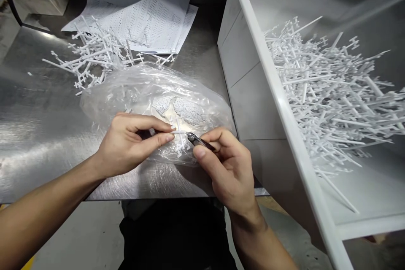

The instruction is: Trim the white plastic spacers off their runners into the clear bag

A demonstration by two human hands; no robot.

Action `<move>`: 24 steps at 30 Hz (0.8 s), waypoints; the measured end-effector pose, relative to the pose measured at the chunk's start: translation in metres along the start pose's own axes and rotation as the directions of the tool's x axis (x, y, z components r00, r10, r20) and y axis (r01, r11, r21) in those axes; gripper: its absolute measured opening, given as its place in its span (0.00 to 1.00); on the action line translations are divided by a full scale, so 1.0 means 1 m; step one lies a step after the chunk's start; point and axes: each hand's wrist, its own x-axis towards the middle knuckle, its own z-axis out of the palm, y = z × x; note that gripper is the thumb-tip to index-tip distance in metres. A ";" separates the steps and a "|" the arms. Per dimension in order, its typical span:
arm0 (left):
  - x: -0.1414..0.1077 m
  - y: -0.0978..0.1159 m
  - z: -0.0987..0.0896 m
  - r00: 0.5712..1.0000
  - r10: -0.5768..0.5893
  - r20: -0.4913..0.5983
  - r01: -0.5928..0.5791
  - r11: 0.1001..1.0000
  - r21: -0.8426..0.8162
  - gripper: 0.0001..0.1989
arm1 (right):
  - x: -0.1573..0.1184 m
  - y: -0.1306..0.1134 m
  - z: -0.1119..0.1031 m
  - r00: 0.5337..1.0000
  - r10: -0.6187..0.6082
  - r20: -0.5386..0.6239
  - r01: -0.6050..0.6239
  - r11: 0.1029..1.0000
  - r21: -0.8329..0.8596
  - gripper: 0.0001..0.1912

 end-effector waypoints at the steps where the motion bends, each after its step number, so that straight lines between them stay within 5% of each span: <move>1: 0.000 0.001 0.000 1.000 -0.001 -0.010 0.001 1.000 -0.004 0.07 | -0.001 0.000 0.000 1.000 -0.002 -0.006 0.002 1.000 -0.006 0.09; 24: 0.000 -0.002 0.002 0.998 -0.024 -0.057 0.026 0.999 0.026 0.08 | 0.000 0.005 -0.003 0.995 -0.091 -0.036 0.082 0.979 -0.189 0.10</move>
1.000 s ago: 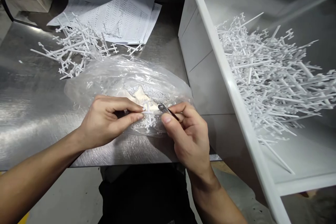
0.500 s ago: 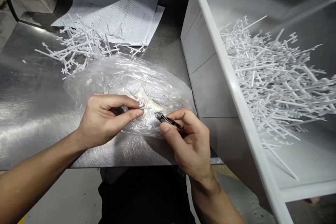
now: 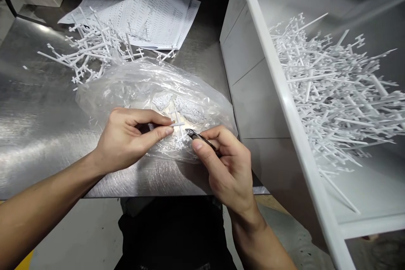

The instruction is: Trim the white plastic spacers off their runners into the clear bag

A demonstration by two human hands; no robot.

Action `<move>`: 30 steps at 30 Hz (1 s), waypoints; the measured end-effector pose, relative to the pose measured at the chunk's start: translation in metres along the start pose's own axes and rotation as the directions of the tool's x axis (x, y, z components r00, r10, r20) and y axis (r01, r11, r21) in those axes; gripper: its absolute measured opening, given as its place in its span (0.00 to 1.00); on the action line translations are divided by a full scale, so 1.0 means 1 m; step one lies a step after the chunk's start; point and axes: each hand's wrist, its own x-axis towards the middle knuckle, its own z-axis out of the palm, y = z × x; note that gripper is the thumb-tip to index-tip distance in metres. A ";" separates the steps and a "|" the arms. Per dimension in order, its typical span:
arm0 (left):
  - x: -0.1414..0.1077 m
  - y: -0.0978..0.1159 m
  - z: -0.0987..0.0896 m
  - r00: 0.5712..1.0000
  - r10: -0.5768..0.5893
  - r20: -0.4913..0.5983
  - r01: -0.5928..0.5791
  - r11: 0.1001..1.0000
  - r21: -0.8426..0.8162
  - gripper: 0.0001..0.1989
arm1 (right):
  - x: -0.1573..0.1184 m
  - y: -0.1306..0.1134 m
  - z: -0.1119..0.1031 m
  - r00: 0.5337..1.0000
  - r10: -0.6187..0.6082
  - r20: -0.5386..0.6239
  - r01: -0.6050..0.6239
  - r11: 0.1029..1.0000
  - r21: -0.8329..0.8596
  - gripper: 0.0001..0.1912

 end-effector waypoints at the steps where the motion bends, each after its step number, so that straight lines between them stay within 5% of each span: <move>1: 0.000 0.000 0.000 1.000 -0.008 -0.002 0.008 1.000 0.000 0.08 | 0.000 -0.001 0.000 1.000 0.010 -0.012 -0.009 1.000 0.028 0.10; 6: 0.001 0.000 0.002 1.000 -0.020 -0.010 0.019 0.999 -0.026 0.07 | 0.000 -0.007 0.001 0.998 0.053 -0.016 -0.051 0.991 0.127 0.08; 11: 0.000 -0.001 0.003 1.000 -0.007 -0.020 0.007 1.000 0.012 0.06 | -0.001 -0.008 0.003 0.996 0.045 0.081 -0.050 0.996 0.067 0.09; 30: -0.003 0.001 -0.001 0.993 0.119 0.019 -0.120 0.977 0.175 0.08 | 0.001 -0.002 0.001 0.991 -0.004 0.134 0.002 1.000 0.014 0.08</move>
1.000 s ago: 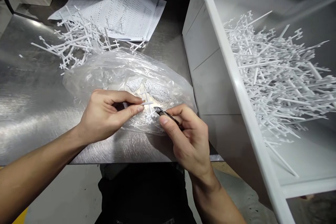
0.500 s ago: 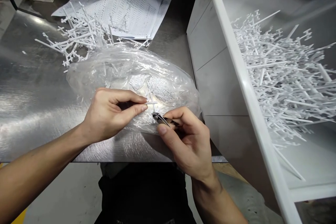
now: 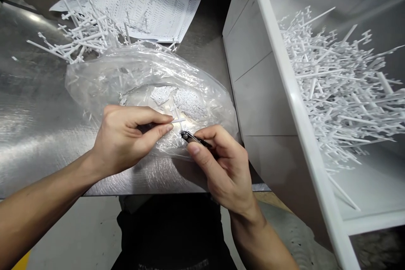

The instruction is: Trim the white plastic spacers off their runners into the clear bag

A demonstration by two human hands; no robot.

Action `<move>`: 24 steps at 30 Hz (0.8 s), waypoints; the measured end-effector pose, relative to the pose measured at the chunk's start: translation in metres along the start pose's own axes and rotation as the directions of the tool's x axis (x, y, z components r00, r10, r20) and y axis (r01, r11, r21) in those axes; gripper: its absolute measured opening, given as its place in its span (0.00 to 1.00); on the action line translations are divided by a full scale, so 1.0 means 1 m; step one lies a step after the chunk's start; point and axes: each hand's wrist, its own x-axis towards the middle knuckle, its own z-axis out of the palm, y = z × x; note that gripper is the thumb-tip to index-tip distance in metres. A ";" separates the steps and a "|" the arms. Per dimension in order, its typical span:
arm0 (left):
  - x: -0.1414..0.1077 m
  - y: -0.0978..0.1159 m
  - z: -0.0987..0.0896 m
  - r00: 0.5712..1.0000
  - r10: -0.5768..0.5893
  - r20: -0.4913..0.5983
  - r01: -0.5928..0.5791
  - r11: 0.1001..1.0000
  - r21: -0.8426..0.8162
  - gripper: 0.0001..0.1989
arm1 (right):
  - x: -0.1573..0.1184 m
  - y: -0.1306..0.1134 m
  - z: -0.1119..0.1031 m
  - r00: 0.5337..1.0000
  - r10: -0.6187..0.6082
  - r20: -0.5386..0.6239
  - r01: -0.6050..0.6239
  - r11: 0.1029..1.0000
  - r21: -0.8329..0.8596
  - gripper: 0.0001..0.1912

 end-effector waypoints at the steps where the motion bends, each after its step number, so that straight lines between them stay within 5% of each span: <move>1: 0.000 0.000 0.000 1.000 0.021 -0.001 -0.021 1.000 0.013 0.08 | 0.000 0.000 0.000 1.000 -0.001 0.000 0.001 1.000 0.008 0.08; 12: 0.003 -0.003 0.004 0.999 0.041 0.000 -0.041 0.999 0.020 0.06 | 0.001 0.002 0.001 0.994 0.062 -0.091 -0.041 0.977 0.211 0.08; 18: 0.002 -0.005 0.003 0.999 0.042 0.012 -0.042 0.999 -0.013 0.06 | 0.000 0.002 0.005 0.983 -0.049 -0.180 0.074 0.988 0.133 0.04; 24: 0.003 -0.009 0.004 0.967 0.227 0.115 -0.223 0.974 -0.048 0.06 | 0.000 0.009 0.009 0.951 -0.207 -0.229 0.216 0.976 0.017 0.12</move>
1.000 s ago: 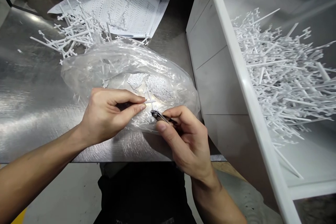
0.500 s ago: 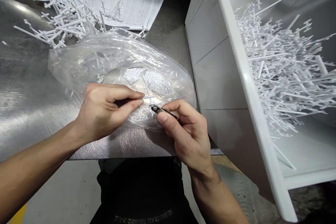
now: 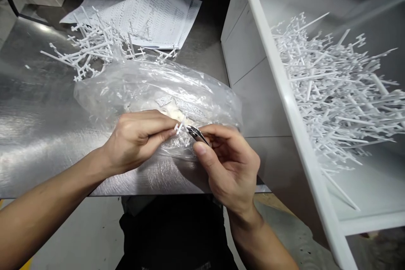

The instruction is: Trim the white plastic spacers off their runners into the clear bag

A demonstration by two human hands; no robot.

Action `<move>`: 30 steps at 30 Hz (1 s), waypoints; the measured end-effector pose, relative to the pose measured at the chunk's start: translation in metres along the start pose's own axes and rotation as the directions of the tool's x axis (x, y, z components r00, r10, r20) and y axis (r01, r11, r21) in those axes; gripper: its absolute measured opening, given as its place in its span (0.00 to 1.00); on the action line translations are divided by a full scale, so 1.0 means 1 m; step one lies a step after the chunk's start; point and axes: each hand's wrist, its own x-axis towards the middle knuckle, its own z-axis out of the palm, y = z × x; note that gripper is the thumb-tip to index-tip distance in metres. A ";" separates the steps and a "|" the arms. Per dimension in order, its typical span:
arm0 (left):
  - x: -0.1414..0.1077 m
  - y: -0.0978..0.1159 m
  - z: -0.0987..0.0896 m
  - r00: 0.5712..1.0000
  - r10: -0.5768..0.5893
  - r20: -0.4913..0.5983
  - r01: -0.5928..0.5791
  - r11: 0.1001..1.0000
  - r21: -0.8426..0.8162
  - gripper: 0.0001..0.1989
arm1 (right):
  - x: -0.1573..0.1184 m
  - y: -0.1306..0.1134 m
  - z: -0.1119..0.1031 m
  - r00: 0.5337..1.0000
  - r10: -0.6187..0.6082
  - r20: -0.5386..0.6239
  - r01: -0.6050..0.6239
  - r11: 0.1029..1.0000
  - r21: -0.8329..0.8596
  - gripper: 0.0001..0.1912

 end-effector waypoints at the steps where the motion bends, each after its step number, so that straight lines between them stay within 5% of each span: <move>1: 0.000 -0.001 0.000 0.999 0.028 0.016 -0.028 1.000 -0.005 0.06 | 0.000 0.001 0.001 1.000 -0.008 -0.005 0.008 1.000 -0.003 0.12; 8: 0.002 -0.001 0.000 0.991 0.080 0.104 -0.071 0.994 -0.085 0.07 | 0.001 -0.002 0.002 0.991 0.016 -0.130 -0.019 1.000 -0.024 0.09; 21: -0.002 -0.005 0.000 0.986 0.120 0.119 -0.106 0.987 -0.117 0.06 | 0.002 -0.002 0.002 0.995 0.000 -0.098 -0.007 0.998 -0.070 0.06; 30: 0.000 -0.003 0.001 0.989 0.064 0.132 -0.061 0.998 -0.027 0.07 | 0.007 -0.008 0.002 0.983 0.148 -0.105 -0.145 0.989 0.040 0.03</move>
